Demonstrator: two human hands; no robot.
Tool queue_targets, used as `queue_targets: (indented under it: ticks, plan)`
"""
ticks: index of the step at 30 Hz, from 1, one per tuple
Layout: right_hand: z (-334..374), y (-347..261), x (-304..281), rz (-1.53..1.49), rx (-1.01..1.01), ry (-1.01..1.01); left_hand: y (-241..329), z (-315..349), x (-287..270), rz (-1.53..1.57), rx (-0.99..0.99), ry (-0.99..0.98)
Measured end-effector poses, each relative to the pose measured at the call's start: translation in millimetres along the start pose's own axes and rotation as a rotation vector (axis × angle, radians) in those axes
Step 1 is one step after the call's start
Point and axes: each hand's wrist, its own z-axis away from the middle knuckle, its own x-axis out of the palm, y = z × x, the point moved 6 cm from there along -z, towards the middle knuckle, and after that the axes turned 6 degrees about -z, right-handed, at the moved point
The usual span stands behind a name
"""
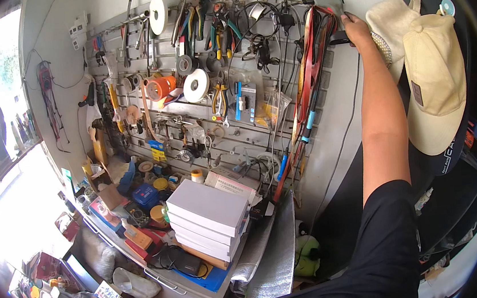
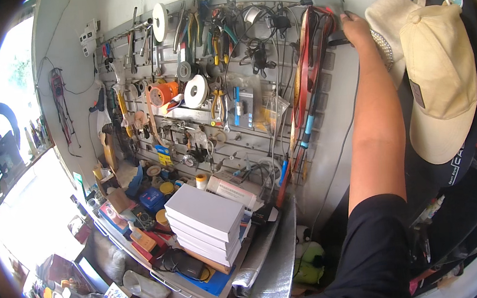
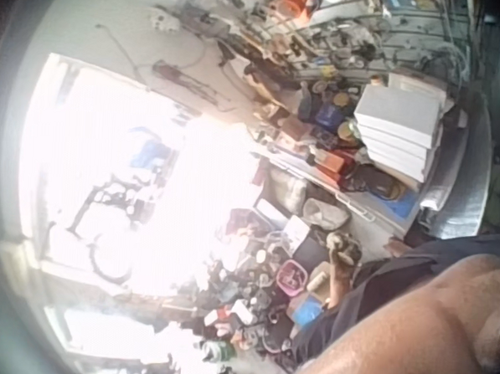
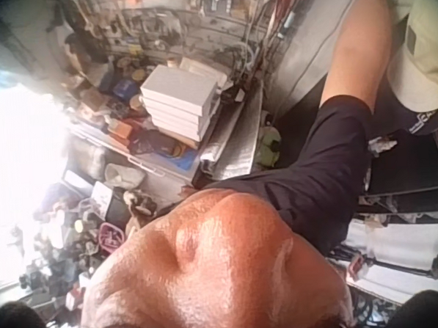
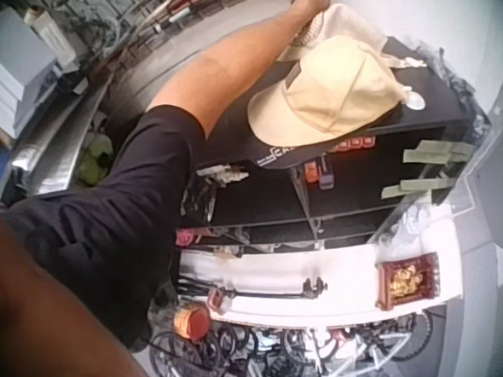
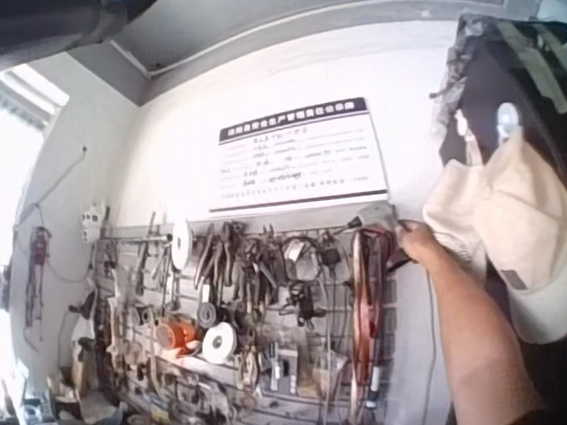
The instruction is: The person organizes tools on a sidewalk and inside a workshop. They place a cordless drill into a toolbox, pick up a metal bar, and carry the toolbox indoors. Later, they collect pliers, a soldering iron, and solder spools from the sidewalk and place them on a wall rack inside the shop.
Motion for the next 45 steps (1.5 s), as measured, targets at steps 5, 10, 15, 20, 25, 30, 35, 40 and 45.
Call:
queue_targets:
  ticks: [5,10,15,20,25,30,35,40,45]
  plan:
    - [-26,19,-8,-0.065,-0.336,0.178,-1,-6,4,-0.004,-0.025,-0.004]
    - [0,11,-12,-0.052,-0.267,0.135,-1,3,-2,-0.008,-0.016,0.011]
    - [-13,13,-16,-0.053,-0.313,0.117,-4,6,-5,-0.007,-0.027,0.005]
    - [-26,38,0,0.19,-0.277,0.14,-9,8,-10,0.012,-0.032,-0.015]
    - [-8,57,11,0.195,-0.334,0.22,-12,19,-17,0.026,-0.03,-0.031]
    - [29,69,12,0.143,-0.27,0.32,-25,23,-57,0.024,-0.033,0.113]
    - [91,74,9,0.171,-0.038,0.409,-15,33,-40,-0.028,-0.023,0.053]
    - [176,74,1,0.209,-0.087,0.649,-10,15,-33,0.026,0.006,0.007]
    - [329,56,70,-0.728,-0.183,0.242,22,14,33,0.008,0.142,0.043]
